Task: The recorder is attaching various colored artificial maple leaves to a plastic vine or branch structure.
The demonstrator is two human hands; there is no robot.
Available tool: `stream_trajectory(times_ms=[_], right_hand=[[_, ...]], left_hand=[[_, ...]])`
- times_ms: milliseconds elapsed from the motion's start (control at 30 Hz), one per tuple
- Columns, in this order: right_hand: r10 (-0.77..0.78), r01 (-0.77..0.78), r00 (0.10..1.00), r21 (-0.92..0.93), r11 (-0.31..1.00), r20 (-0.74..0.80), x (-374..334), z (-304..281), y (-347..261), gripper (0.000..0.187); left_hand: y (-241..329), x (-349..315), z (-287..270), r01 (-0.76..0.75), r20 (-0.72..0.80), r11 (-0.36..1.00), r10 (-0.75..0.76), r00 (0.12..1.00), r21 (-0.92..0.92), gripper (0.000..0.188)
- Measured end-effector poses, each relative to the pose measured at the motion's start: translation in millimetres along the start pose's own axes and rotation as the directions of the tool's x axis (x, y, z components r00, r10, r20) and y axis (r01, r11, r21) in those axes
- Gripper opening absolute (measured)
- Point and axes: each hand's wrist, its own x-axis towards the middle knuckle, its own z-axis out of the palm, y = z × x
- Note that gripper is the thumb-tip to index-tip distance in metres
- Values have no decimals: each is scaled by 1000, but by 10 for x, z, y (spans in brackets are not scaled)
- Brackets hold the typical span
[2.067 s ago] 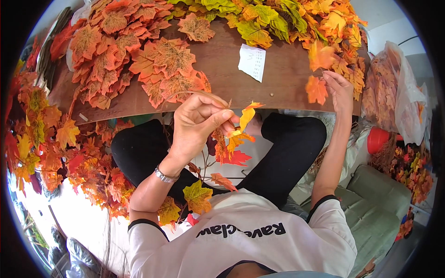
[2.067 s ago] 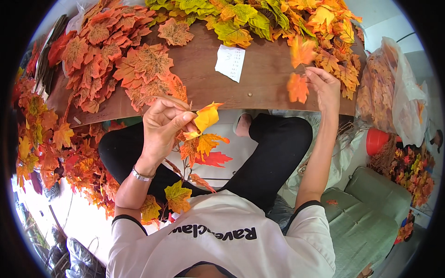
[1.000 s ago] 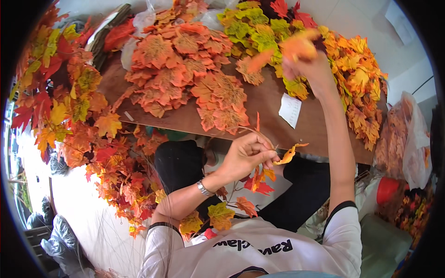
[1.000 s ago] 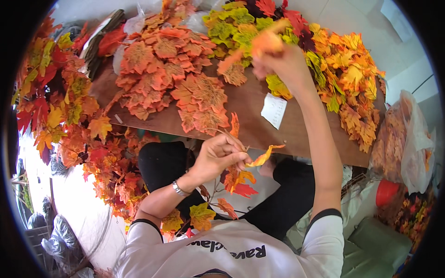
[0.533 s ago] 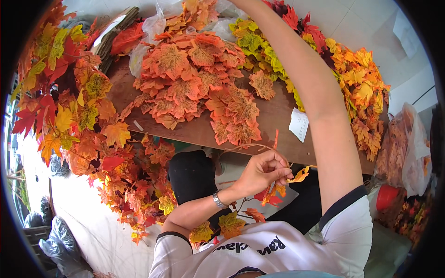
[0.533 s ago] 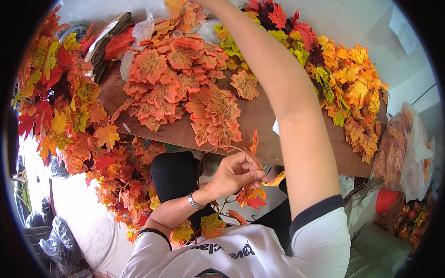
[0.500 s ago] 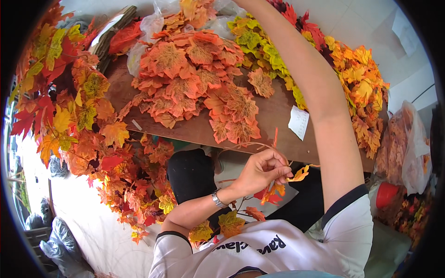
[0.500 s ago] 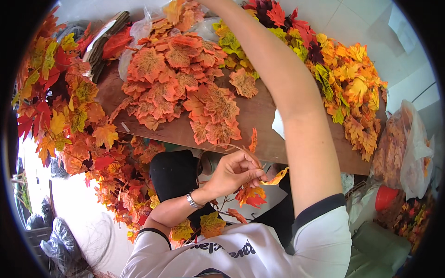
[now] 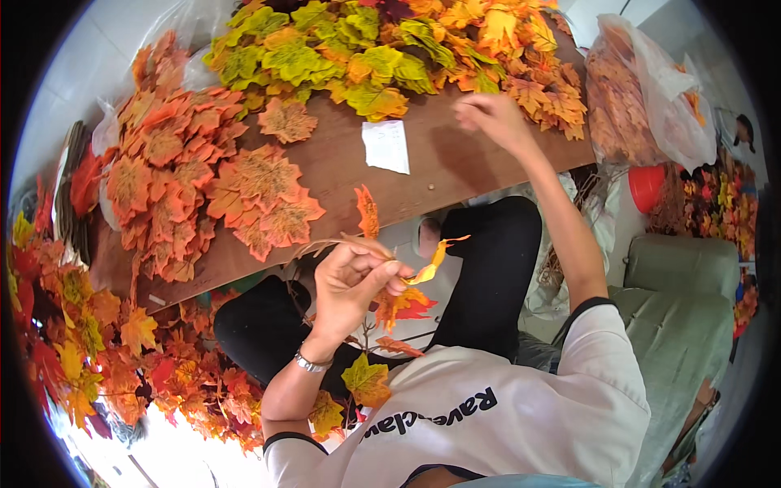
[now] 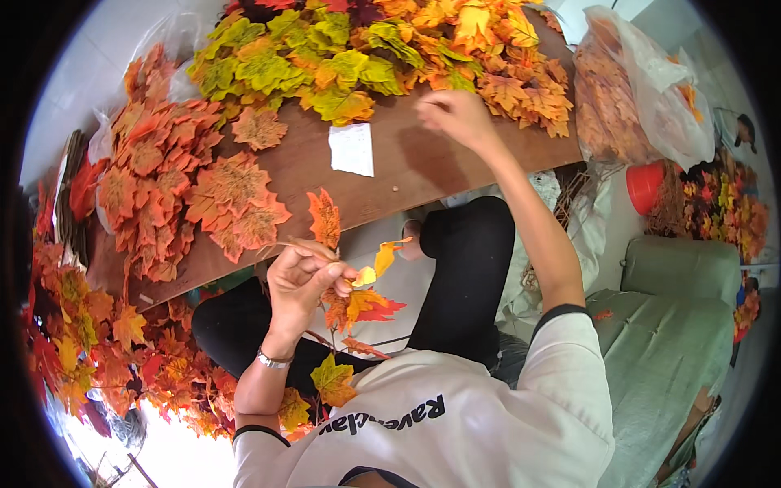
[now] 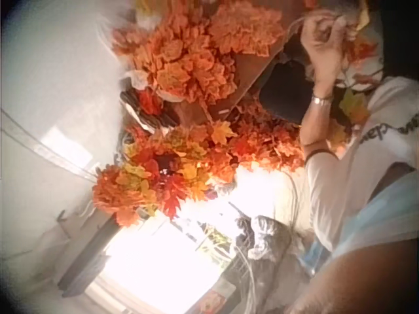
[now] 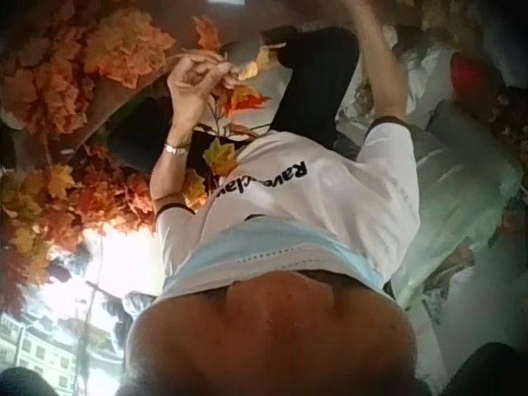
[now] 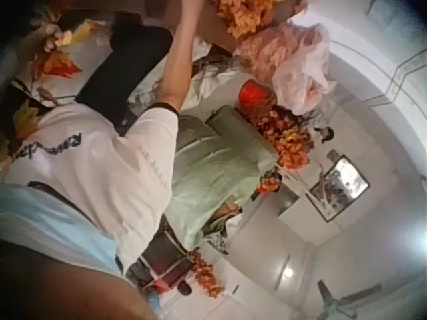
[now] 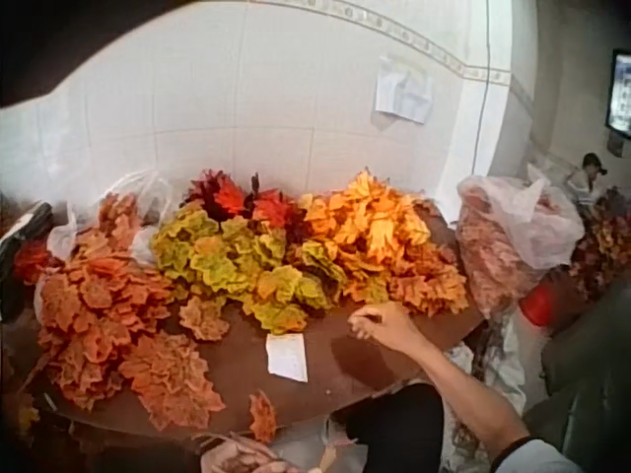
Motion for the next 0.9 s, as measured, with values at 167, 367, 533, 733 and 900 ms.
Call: stream_trajectory(times_ms=[167,367,533,733,900], right_hand=[[74,-146,838,-92,985,-541,-191,-1216,898,16],[-79,-250,855,-540,804,-513,431,-1465,898,28],[60,-371,871,-573,731,-487,729,-1460,1107,28],[214,-307,844,-116,944,-491,644,-1375,835,19],[157,-325,840,-249,912,-519,609,-1552,844,18]], left_hand=[[-74,55,16,6,1,1000,-6,1000,20,8],[-118,112,81,11,-30,998,-9,1000,67,7],[-125,145,53,33,-7,996,-32,999,78,9],[-106,111,12,39,-7,996,-39,999,85,10],[-75,103,18,46,-3,997,-46,999,57,10]])
